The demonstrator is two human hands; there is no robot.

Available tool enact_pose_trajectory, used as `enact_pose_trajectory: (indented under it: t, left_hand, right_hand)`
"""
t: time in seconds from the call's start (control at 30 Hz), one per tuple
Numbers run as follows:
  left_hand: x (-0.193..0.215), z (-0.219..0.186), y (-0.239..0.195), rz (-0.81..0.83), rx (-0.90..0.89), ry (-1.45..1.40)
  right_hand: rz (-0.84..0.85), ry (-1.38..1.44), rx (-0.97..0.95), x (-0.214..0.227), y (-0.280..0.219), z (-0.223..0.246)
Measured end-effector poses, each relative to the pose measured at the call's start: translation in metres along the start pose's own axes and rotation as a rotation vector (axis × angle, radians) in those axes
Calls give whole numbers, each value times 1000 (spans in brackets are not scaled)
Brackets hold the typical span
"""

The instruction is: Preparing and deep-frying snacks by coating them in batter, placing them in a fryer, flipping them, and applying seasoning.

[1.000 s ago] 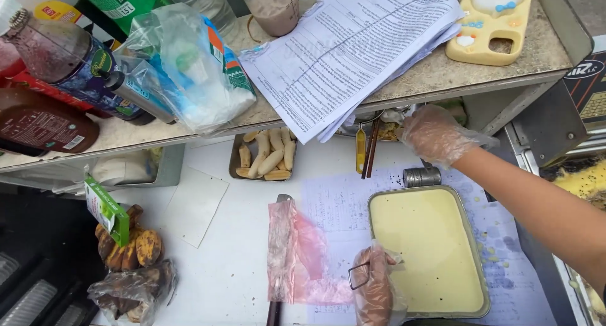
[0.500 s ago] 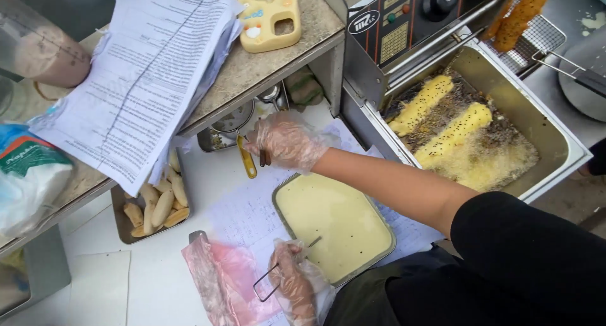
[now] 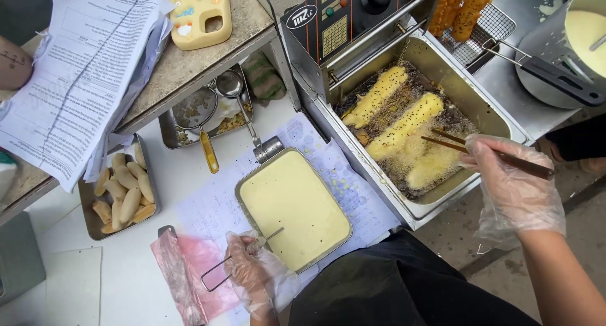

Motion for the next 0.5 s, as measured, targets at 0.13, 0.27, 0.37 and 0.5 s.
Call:
enact_pose_trajectory:
  t: [0.13, 0.27, 0.37, 0.5]
  left_hand:
    - [-4, -7, -6, -43, -63, 122]
    - [-5, 1, -3, -38, -54, -34]
    - [-3, 5, 0, -34, -77, -76]
    - [-7, 6, -2, -50, -60, -242]
  right_hand:
    - [46, 11, -102, -22, 15, -13]
    - [123, 17, 110, -34, 28, -5]
    - [88, 133, 205, -30, 41, 4]
    - [86, 201, 225, -36, 66, 7]
Point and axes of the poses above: each hand's wrist, its own y-axis towards the middle knuckle, its own x-axis out of the back of the hand, z = x × y, the point moved 3 cm from there along y, towards the middle knuckle, and after that the axes turned 10 degrees about y, right-handed, at the moved point
